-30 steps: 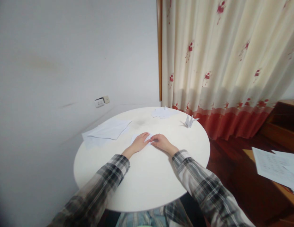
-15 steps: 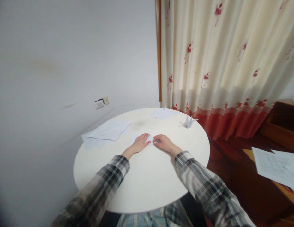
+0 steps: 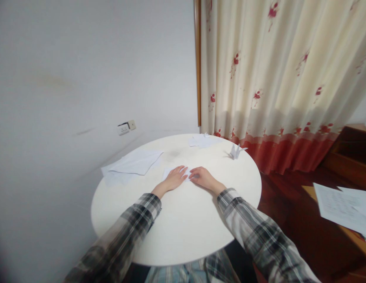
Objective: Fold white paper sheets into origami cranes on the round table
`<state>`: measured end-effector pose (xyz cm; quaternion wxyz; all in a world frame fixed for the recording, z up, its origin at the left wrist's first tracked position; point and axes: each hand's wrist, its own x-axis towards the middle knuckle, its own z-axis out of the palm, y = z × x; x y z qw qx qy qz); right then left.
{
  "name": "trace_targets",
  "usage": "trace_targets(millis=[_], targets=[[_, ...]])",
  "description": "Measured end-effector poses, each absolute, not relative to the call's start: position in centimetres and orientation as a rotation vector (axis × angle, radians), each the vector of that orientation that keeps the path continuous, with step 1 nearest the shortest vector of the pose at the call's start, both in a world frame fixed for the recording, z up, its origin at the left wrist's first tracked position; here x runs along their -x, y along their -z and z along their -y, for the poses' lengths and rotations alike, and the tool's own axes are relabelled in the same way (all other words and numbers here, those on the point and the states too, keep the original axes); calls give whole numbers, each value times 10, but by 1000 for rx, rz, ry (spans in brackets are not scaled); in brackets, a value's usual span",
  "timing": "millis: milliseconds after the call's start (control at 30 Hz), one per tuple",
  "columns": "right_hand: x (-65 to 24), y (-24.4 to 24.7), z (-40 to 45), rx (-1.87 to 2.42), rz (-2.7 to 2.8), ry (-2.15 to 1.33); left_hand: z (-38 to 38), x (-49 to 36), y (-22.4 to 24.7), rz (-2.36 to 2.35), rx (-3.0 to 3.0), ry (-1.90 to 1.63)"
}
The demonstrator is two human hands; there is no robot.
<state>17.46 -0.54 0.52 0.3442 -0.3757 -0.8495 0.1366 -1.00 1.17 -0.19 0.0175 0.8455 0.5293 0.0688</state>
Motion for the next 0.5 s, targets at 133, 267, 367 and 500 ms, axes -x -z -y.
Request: trace_targets(millis=[133,267,367,500], targets=[[-172,-6,8,992,2218,-333,-9,7,-1,-1670,-2656,-216],[-167,-6,11,1023,2248,-255,-3,3,-5,-1695,-2707,-296],[-165,-8,16,1068,2303,-199,0,0,-7,-1693,-2698,-318],[-165,-11,27,1146,2374,-194,2,-1,-9,-1627,-2650,-282]])
